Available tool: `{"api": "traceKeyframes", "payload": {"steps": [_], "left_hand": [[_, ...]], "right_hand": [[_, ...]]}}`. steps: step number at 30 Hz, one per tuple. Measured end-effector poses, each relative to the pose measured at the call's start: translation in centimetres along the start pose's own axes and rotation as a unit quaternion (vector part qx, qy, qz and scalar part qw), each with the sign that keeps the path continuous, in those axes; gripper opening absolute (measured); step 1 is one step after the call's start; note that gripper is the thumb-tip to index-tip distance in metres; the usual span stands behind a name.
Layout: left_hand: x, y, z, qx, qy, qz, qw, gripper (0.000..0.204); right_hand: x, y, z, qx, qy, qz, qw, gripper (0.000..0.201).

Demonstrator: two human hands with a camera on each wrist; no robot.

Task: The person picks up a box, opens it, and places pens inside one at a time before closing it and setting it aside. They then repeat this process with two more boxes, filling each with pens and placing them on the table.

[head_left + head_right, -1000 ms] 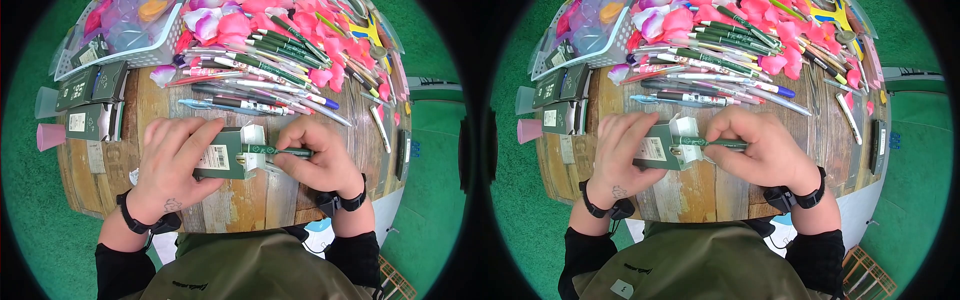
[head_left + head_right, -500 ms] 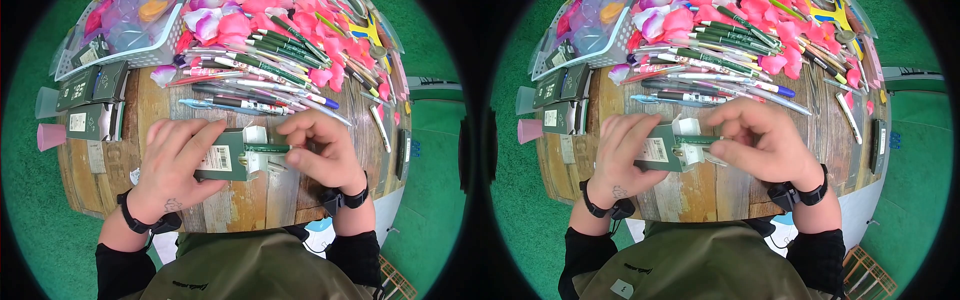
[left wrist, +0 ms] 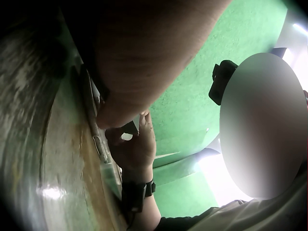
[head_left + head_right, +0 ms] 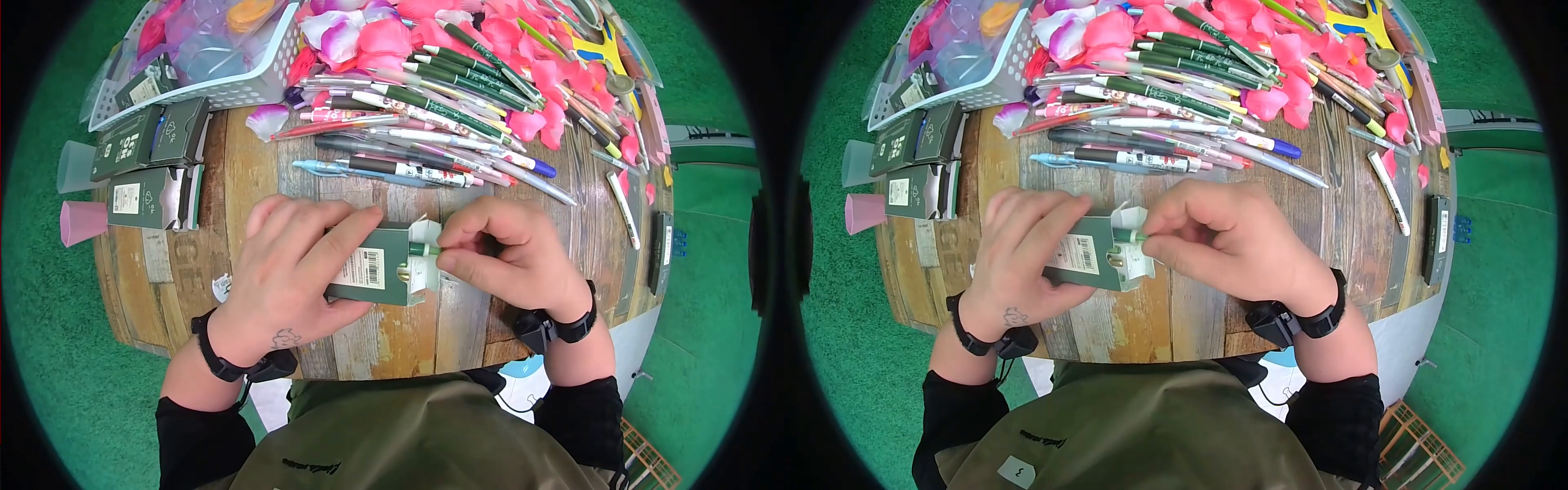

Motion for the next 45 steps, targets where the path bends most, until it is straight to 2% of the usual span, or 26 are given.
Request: {"api": "traceKeyframes", "payload": {"steps": [2,5,11,20,23,26,29,32,35,45], "left_hand": [[0.1,0.1,0.0,-0.001,-0.001,0.007,1.000,0.078],[0.1,0.3,0.0,-0.005,-0.005,0.011,1.000,0.079],[0.1,0.3,0.1,-0.007,-0.002,0.015,1.000,0.080],[0.1,0.3,0.1,-0.006,-0.006,0.012,1.000,0.079],[0.1,0.3,0.1,-0.005,-0.005,0.013,1.000,0.079],[0.1,0.3,0.1,-0.005,-0.004,0.013,1.000,0.079],[0.1,0.3,0.0,-0.005,-0.004,0.012,1.000,0.079],[0.1,0.3,0.0,-0.006,-0.005,0.011,1.000,0.079],[0.1,0.2,0.0,-0.005,-0.006,0.008,1.000,0.078],[0.1,0.2,0.1,-0.003,-0.013,0.005,1.000,0.079]], "right_hand": [[0.2,-0.2,0.0,-0.046,0.000,0.009,0.999,0.015],[0.3,-0.2,0.1,-0.051,-0.004,0.037,0.998,0.017],[0.5,-1.0,0.2,-0.098,-0.047,-0.010,0.994,0.013],[0.6,-0.7,0.4,-0.093,-0.021,-0.055,0.994,0.007],[0.5,-0.6,0.4,-0.099,-0.026,-0.022,0.995,0.013],[0.2,-0.2,0.2,-0.037,0.020,0.027,0.999,0.024],[0.0,0.3,0.2,0.001,0.044,0.012,0.999,0.036],[0.2,-0.3,0.1,-0.057,0.005,-0.020,0.998,0.038],[0.4,-1.0,0.4,-0.085,-0.024,-0.047,0.995,0.034],[0.5,-1.2,0.4,-0.101,-0.029,-0.064,0.992,0.027]]}}
Point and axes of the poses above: each hand's wrist, its own x-axis towards the middle knuckle, its own z-axis out of the palm, y = z × x, the point moved 6 cm from there along x, towards the middle knuckle, and after that the axes turned 2 degrees about -z, right-handed, at the moved point
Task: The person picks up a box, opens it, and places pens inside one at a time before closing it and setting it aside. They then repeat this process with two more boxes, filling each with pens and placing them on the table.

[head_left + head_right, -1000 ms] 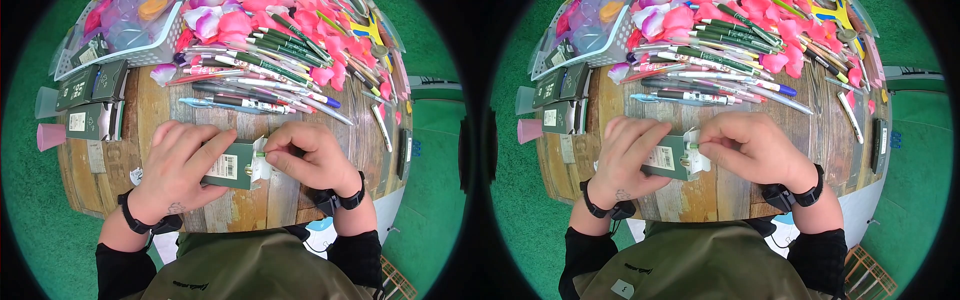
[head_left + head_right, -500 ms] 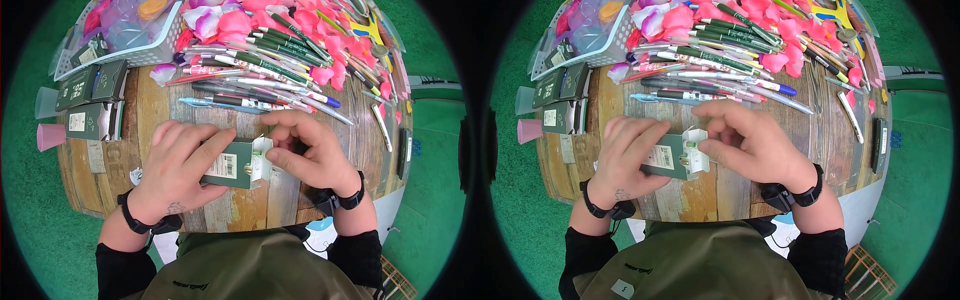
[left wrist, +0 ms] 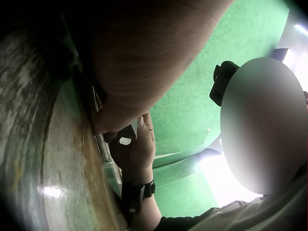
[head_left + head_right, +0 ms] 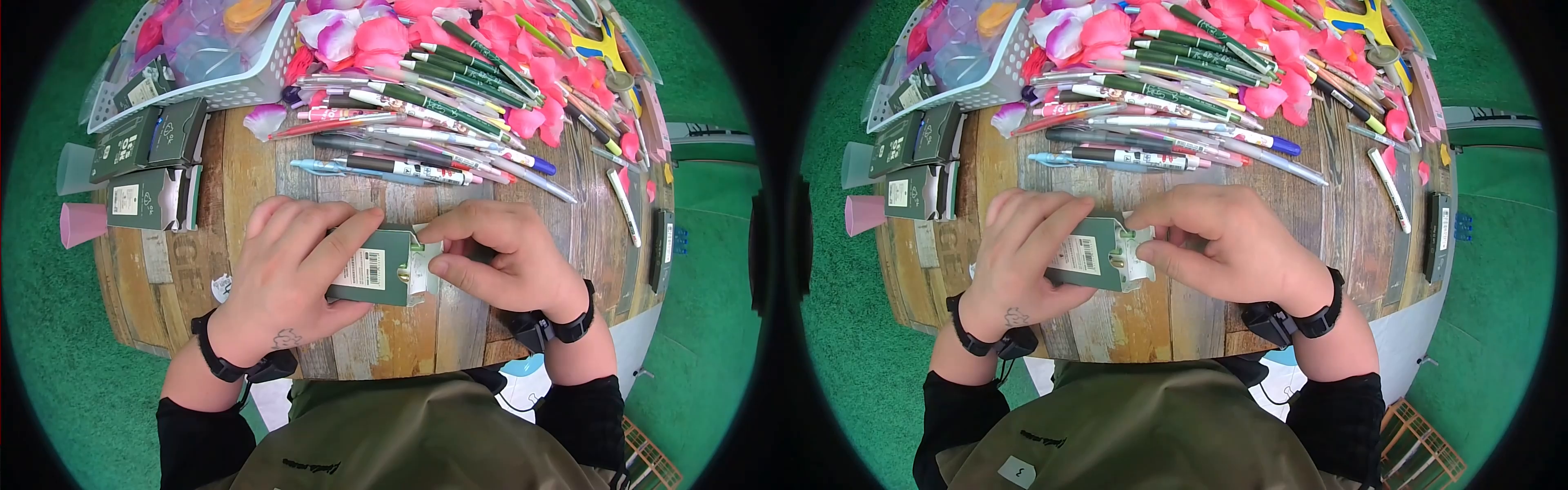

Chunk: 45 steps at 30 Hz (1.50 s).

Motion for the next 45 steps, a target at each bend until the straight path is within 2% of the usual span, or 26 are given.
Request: {"api": "traceKeyframes", "payload": {"steps": [20,45], "left_hand": [[-0.03,-0.14,0.18,0.005,-0.008,0.000,1.000,0.082],[-0.08,-0.24,0.55,0.012,-0.029,-0.019,0.999,0.079]], "right_hand": [[-0.04,0.16,0.21,0.013,-0.015,0.012,1.000,0.028],[-0.07,0.32,0.43,-0.028,-0.026,0.015,0.999,0.029]]}}
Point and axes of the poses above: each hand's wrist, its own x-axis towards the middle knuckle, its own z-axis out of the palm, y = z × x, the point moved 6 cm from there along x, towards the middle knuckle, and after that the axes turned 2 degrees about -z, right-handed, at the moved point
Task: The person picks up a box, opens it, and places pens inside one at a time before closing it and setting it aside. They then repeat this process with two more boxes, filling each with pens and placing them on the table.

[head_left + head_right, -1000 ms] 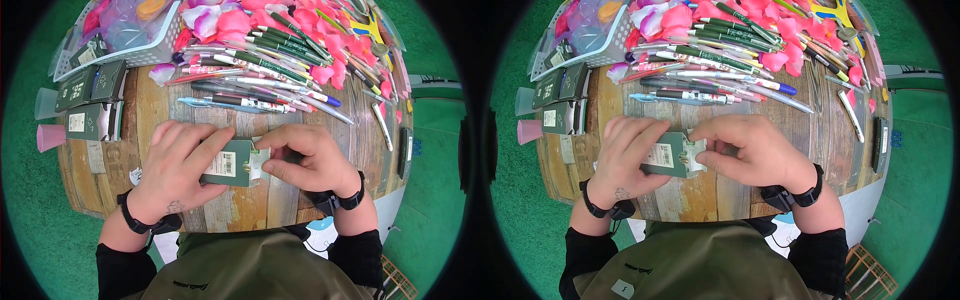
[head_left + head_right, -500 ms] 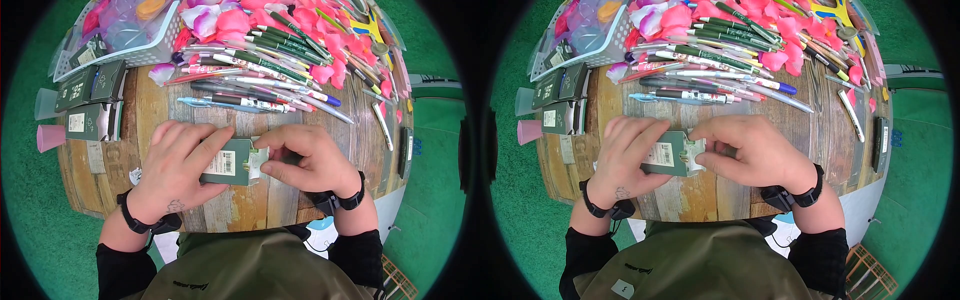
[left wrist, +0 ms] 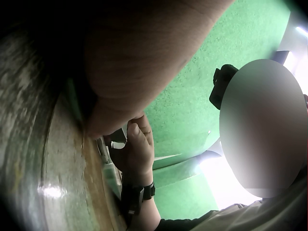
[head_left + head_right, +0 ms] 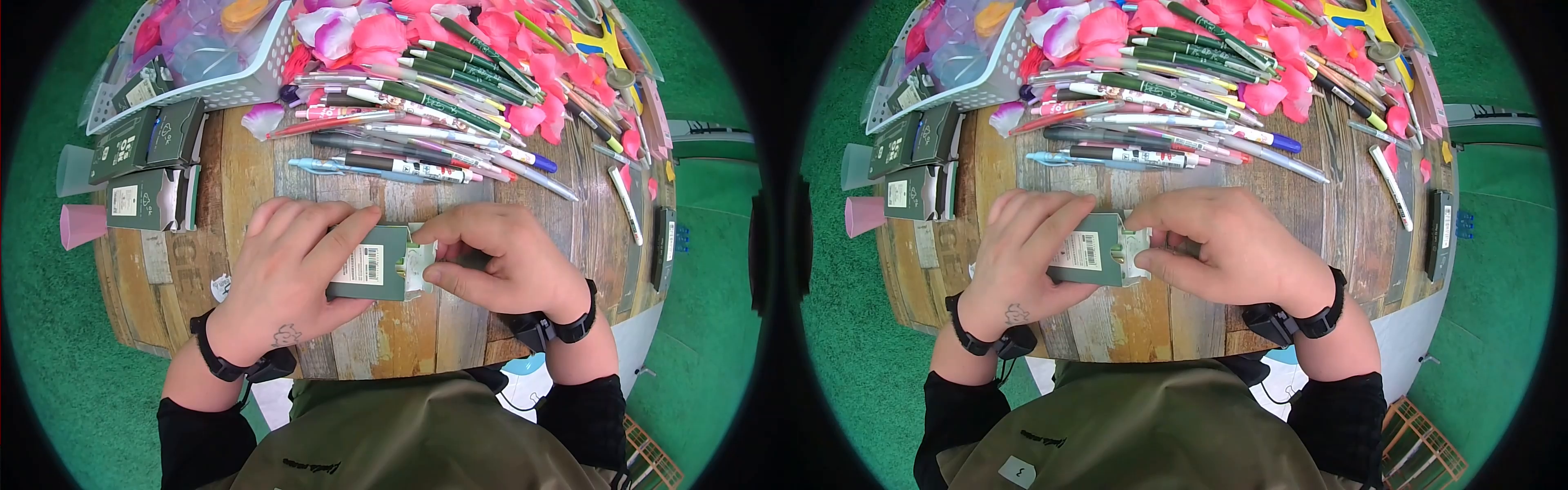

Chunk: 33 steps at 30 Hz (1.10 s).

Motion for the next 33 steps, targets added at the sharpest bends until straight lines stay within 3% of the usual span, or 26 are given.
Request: {"api": "traceKeyframes", "payload": {"steps": [17,23,33], "left_hand": [[0.02,-0.14,0.26,-0.002,-0.008,0.000,1.000,0.081],[0.03,-0.20,0.33,-0.004,-0.012,-0.006,1.000,0.081],[0.12,-0.22,0.34,-0.005,-0.011,-0.005,1.000,0.079]], "right_hand": [[-0.10,-0.17,0.36,-0.068,-0.035,0.019,0.997,0.030],[-0.14,-0.41,0.52,-0.095,-0.026,-0.035,0.995,0.035],[-0.21,-0.47,0.41,-0.099,-0.040,-0.038,0.994,0.036]]}}
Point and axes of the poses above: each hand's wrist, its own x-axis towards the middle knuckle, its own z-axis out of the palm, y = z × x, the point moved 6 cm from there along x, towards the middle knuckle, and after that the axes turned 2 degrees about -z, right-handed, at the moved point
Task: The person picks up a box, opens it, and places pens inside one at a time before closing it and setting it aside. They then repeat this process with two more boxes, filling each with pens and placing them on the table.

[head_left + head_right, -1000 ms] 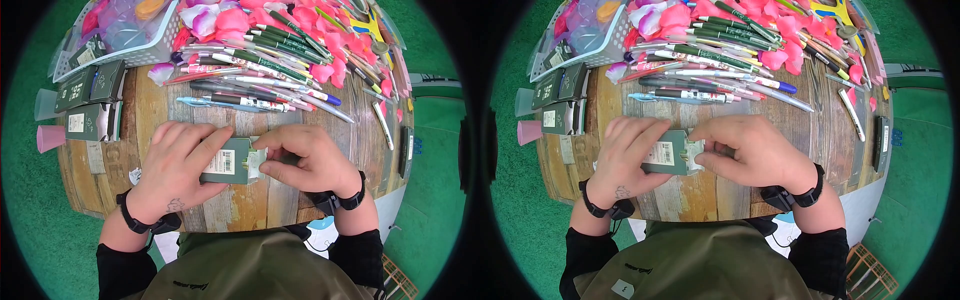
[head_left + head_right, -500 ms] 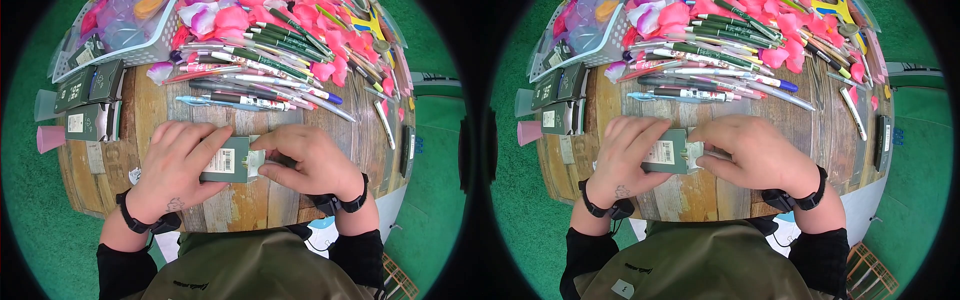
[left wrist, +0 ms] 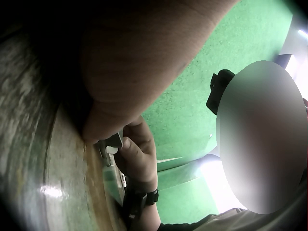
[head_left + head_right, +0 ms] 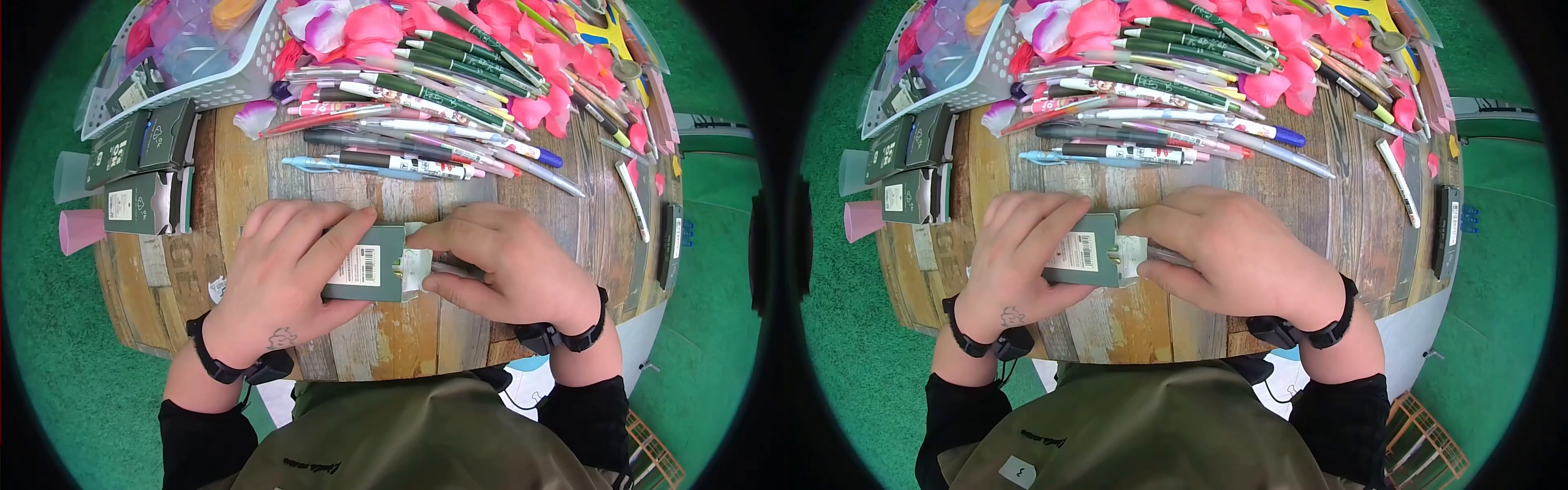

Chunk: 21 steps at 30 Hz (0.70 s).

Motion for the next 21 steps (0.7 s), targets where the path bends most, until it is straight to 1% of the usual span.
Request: {"api": "traceKeyframes", "payload": {"steps": [2,5,6,8,11,14,17,21], "left_hand": [[0.0,0.0,-0.1,0.000,0.008,0.001,1.000,0.078],[0.0,0.0,-0.3,-0.002,0.029,0.004,1.000,0.078],[0.0,-0.1,-0.4,-0.003,0.037,0.005,0.999,0.077],[0.0,-0.2,-0.7,-0.007,0.053,0.002,0.999,0.078],[0.0,-0.1,-0.9,-0.016,0.074,0.004,0.997,0.079],[0.0,0.0,-1.1,-0.027,0.082,0.009,0.996,0.080],[-0.1,0.1,-1.2,-0.051,0.100,0.020,0.993,0.080],[-0.3,0.1,-1.3,-0.089,0.115,0.046,0.988,0.084]], "right_hand": [[0.0,0.4,0.0,0.026,-0.003,-0.008,1.000,0.039],[-0.1,0.9,-0.3,0.082,0.007,0.019,0.996,0.043],[0.0,1.0,-0.5,0.110,0.023,0.038,0.993,0.044],[0.1,0.9,-0.6,0.169,0.052,0.076,0.981,0.046],[-0.4,1.5,0.1,0.259,0.075,0.102,0.958,0.047],[-0.3,1.4,0.2,0.245,0.072,0.074,0.964,0.047],[-0.2,1.4,0.1,0.221,0.062,0.076,0.970,0.048],[-0.2,0.9,-0.2,0.248,0.067,0.041,0.966,0.049]]}}
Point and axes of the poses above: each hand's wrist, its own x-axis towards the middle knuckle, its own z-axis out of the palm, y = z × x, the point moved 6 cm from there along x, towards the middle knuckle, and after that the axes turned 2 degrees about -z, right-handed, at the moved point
